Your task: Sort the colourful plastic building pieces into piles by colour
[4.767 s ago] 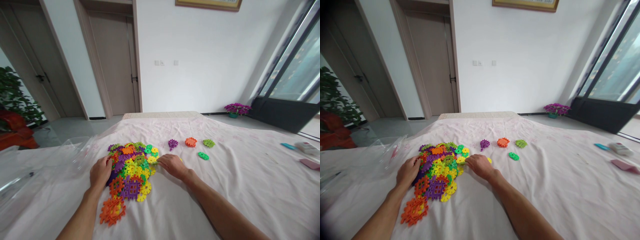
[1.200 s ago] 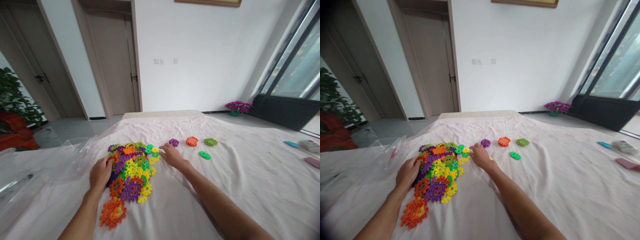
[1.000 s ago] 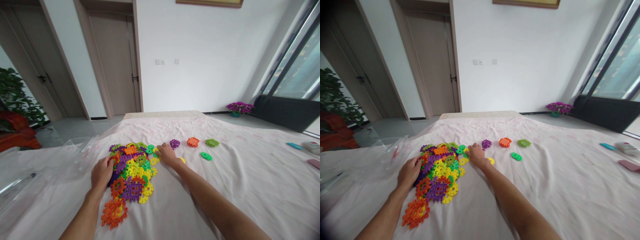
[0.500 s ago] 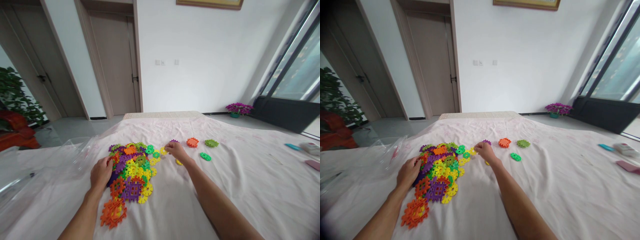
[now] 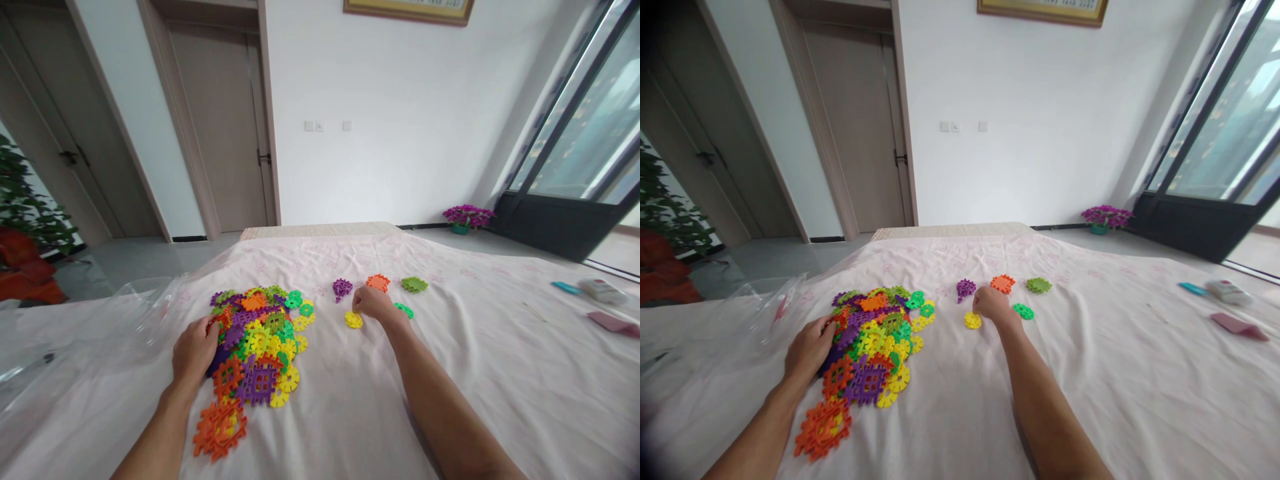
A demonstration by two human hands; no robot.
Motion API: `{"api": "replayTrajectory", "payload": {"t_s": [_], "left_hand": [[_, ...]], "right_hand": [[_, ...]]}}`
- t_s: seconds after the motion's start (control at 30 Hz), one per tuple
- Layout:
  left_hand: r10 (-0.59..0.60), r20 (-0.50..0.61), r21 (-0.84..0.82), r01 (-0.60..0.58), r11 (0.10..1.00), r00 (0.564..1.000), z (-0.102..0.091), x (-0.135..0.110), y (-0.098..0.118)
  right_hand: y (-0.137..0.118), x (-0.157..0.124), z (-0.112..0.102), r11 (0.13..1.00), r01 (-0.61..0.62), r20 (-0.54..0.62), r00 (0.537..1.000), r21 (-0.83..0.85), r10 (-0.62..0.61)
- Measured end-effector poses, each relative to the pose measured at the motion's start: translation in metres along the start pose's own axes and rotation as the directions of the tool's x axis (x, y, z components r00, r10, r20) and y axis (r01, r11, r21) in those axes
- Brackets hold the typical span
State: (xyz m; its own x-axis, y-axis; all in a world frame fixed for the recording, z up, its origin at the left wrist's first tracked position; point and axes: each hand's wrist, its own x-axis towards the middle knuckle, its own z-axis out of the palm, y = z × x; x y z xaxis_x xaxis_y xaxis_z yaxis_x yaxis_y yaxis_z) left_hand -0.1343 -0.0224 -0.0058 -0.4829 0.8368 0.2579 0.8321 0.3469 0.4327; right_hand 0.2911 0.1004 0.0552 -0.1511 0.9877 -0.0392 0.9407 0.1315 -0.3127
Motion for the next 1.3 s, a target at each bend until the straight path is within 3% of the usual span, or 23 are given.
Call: {"api": "replayTrajectory", "payload": {"t_s": [0.07,0.17,0.37,0.6,0.77,0.87,0.97,1.1,1.3], "left_hand": [[0.005,-0.007,0.014,-0.004,1.0,1.0,0.001,0.0,0.0],[0.01,-0.015,0.025,-0.01,1.0,1.0,0.001,0.0,-0.001],[0.013,-0.012,0.016,-0.013,1.0,1.0,0.002,0.001,-0.001],[0.007,0.002,0.013,-0.007,1.0,1.0,0.0,0.001,0.0],[0.0,0.009,0.02,-0.001,1.0,1.0,0.0,0.001,0.0],[0.003,0.009,0.009,-0.003,1.0,1.0,0.001,0.001,-0.001],[0.015,0.01,-0.007,-0.015,1.0,1.0,0.001,0.001,-0.002],[0.019,0.001,-0.003,-0.019,1.0,1.0,0.002,0.002,-0.004],[0.001,0.012,0.005,-0.001,1.0,1.0,0.001,0.002,-0.003]], "right_hand": [[-0.012,-0.003,0.002,0.999,0.029,-0.052,0.998,-0.022,-0.03],[-0.036,-0.007,0.012,0.985,0.172,-0.101,0.98,-0.012,-0.172],[-0.077,-0.016,0.047,0.898,0.434,-0.157,0.884,-0.078,-0.441],[-0.085,-0.018,0.058,0.871,0.449,-0.079,0.879,-0.2,-0.471],[-0.086,-0.018,0.059,0.857,0.465,-0.116,0.86,-0.222,-0.497],[-0.083,-0.015,0.054,0.889,0.418,-0.181,0.875,-0.188,-0.449],[-0.071,-0.009,0.037,0.957,0.278,-0.239,0.927,-0.083,-0.29],[-0.035,-0.005,0.001,0.999,0.053,-0.131,0.99,0.009,-0.051],[0.028,-0.011,-0.036,0.98,-0.189,-0.077,0.98,-0.059,0.184]]}}
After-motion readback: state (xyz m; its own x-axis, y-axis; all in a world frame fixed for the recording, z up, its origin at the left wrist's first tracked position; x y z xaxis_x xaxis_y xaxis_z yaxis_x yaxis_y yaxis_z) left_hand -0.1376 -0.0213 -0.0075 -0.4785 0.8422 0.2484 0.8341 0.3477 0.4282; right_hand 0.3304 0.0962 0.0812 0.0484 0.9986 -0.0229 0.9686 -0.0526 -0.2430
